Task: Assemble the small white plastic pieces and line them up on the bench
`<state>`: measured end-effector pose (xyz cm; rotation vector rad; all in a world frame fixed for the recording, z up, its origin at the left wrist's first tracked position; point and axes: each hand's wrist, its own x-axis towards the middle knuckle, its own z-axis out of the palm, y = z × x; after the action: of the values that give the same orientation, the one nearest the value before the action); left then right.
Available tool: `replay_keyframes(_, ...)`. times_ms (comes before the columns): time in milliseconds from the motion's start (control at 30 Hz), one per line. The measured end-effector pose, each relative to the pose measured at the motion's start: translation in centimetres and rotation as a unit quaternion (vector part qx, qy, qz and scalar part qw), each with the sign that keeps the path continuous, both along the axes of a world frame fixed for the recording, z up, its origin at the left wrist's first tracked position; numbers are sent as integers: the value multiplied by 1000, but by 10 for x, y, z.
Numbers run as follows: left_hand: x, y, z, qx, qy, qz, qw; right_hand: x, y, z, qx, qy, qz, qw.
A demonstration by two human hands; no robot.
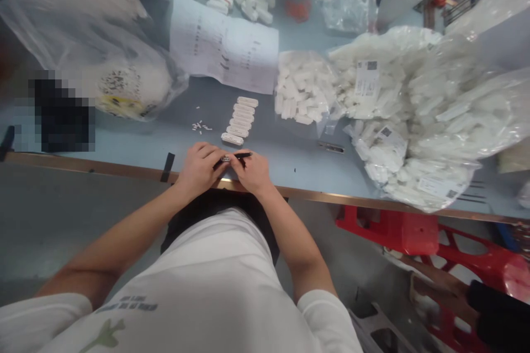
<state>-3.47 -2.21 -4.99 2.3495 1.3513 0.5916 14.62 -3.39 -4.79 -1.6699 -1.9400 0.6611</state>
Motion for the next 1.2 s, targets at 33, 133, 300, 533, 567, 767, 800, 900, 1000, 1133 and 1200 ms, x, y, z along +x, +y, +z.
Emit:
replay_keyframes(33, 0, 0, 0, 1, -1, 0, 1000, 0, 0, 1, -2, 0, -2, 1000)
replay_keyframes(133, 0, 0, -1, 3, 0, 2, 1000, 0, 0, 2, -6, 2, -6, 1000)
replay_keyframes(300, 0, 0, -2, 2, 2, 3, 1000, 0, 0, 0, -5, 2, -3, 1000)
replay_keyframes(533, -1, 0, -3, 1, 5, -2, 1000, -3, 1, -3, 4, -31, 10, 999)
replay_keyframes(567, -1, 0, -3, 1, 4, -1, 1000, -3, 1, -3, 6, -33, 14, 999)
replay_keyframes(767, 0, 1, 0, -9, -7, 3, 1000, -1, 1, -1, -1, -8, 2, 1000)
replay_keyframes(800, 1, 1, 0, -9, -8, 5, 1000, 0, 0, 0, -2, -1, -4, 1000)
replay_keyframes(900, 1, 1, -1, -8, -5, 10, 1000, 1, -1, 1, 2, 13, -19, 1000)
replay_keyframes(1000, 1, 1, -2, -5, -3, 8, 1000, 1, -1, 2, 3, 11, -20, 1000)
replay_keyframes(1133, 0, 1, -2, 4, -3, 7, 1000, 0, 0, 1, 2, -2, -12, 1000)
replay_keyframes(1200, 0, 1, -2, 9, -3, 6, 1000, -1, 1, 0, 3, -9, -10, 1000)
